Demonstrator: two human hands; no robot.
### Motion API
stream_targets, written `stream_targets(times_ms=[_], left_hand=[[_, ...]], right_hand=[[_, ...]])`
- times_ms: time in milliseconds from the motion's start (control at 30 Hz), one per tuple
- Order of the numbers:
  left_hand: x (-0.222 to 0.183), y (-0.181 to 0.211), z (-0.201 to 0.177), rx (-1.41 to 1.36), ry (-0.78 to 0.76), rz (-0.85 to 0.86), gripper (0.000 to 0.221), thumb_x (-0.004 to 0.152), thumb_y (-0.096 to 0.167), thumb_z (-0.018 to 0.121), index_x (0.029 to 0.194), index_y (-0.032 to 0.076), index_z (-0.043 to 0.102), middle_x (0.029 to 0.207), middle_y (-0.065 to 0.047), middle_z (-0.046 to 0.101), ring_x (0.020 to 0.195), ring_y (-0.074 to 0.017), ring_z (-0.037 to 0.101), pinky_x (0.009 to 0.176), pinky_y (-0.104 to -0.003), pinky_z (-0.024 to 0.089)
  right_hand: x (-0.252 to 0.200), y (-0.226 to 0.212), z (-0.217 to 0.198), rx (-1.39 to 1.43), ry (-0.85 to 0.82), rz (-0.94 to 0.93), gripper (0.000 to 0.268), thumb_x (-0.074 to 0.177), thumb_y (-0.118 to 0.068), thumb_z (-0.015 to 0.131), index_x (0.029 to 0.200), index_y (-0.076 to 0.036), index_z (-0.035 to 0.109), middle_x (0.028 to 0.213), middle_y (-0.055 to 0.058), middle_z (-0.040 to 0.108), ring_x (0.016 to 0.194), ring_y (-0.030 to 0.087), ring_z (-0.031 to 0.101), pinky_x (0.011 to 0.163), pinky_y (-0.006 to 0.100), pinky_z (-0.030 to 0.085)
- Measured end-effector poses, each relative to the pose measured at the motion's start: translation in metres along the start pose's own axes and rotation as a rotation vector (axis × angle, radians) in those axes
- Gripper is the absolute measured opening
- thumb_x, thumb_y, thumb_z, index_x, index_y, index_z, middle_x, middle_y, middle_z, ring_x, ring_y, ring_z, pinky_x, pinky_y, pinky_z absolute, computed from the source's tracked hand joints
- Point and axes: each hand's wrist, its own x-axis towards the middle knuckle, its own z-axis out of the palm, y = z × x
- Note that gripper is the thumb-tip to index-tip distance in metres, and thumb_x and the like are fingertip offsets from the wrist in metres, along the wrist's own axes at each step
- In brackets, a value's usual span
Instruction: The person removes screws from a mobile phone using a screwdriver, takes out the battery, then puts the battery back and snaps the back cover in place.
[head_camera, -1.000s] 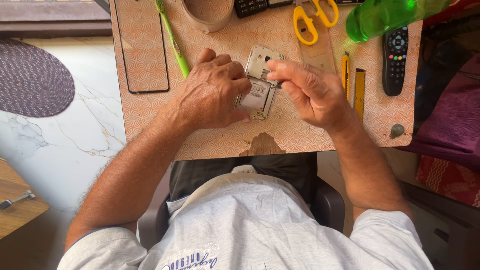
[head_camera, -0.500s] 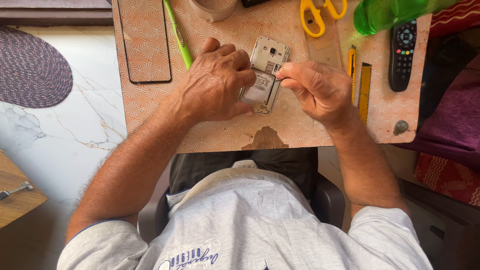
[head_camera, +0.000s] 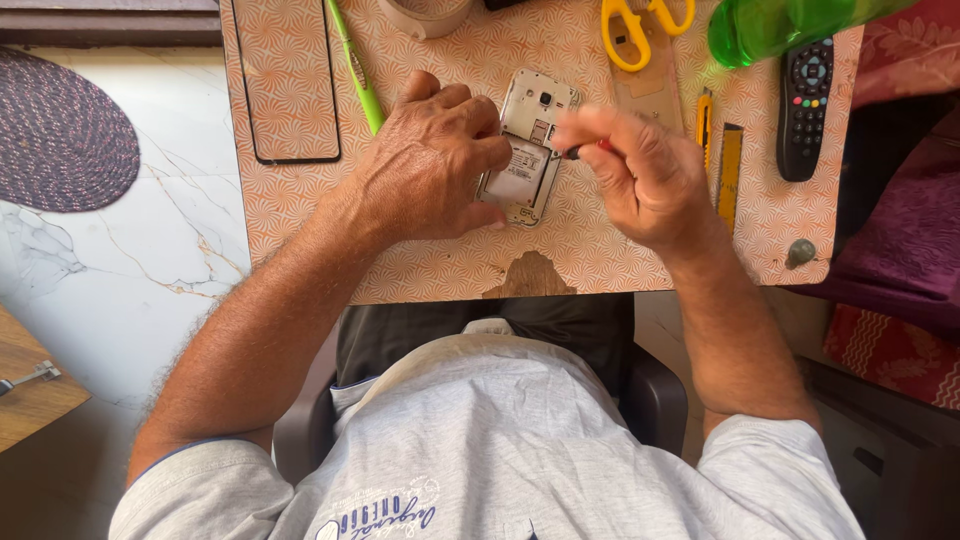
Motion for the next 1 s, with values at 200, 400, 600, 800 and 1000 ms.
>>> stream_targets(times_ms=[200, 400, 600, 800, 1000], left_hand=[[0.000, -0.001, 0.000, 0.018, 0.072, 0.047, 0.053, 0.059, 0.050, 0.096, 0.093, 0.013, 0.080, 0.102, -0.011, 0.070, 0.099, -0.0263, 0.062, 0.097, -0.046, 0.039], [-0.004, 0.000, 0.003, -0.017, 0.056, 0.034, 0.050, 0.059, 0.048, 0.096, 0.091, 0.013, 0.079, 0.099, -0.010, 0.070, 0.097, -0.0269, 0.062, 0.094, -0.046, 0.040], [-0.001, 0.003, -0.005, -0.041, 0.043, 0.010, 0.051, 0.064, 0.047, 0.094, 0.098, 0.012, 0.079, 0.100, -0.013, 0.070, 0.099, -0.0278, 0.063, 0.097, -0.048, 0.039], [0.013, 0.011, 0.004, -0.070, 0.222, -0.102, 0.039, 0.091, 0.029, 0.079, 0.117, 0.000, 0.072, 0.117, -0.022, 0.068, 0.101, -0.0330, 0.067, 0.086, -0.050, 0.050], [0.044, 0.005, 0.020, -0.046, 0.185, -0.209, 0.028, 0.099, 0.017, 0.067, 0.120, -0.002, 0.071, 0.119, -0.022, 0.066, 0.091, -0.0317, 0.071, 0.074, -0.044, 0.060]], right_hand=[[0.001, -0.001, 0.001, -0.086, 0.033, -0.054, 0.031, 0.107, -0.008, 0.072, 0.132, 0.000, 0.055, 0.108, 0.016, 0.076, 0.099, 0.025, 0.077, 0.080, 0.032, 0.066], [-0.010, 0.000, 0.012, -0.100, 0.102, 0.009, 0.028, 0.109, -0.006, 0.074, 0.131, -0.004, 0.057, 0.104, 0.013, 0.075, 0.096, 0.023, 0.079, 0.079, 0.032, 0.067], [-0.017, 0.007, 0.004, 0.122, 0.138, 0.177, 0.042, 0.117, -0.012, 0.062, 0.150, -0.003, 0.038, 0.119, 0.018, 0.074, 0.103, 0.024, 0.079, 0.091, 0.033, 0.068], [-0.013, 0.019, -0.031, 0.262, 0.300, 0.099, 0.045, 0.119, -0.018, 0.061, 0.152, -0.006, 0.033, 0.113, 0.019, 0.073, 0.100, 0.025, 0.076, 0.093, 0.034, 0.067], [-0.032, 0.010, -0.069, 0.152, 0.295, 0.264, 0.028, 0.113, -0.016, 0.061, 0.131, -0.002, 0.047, 0.100, 0.019, 0.072, 0.090, 0.025, 0.076, 0.084, 0.032, 0.065]])
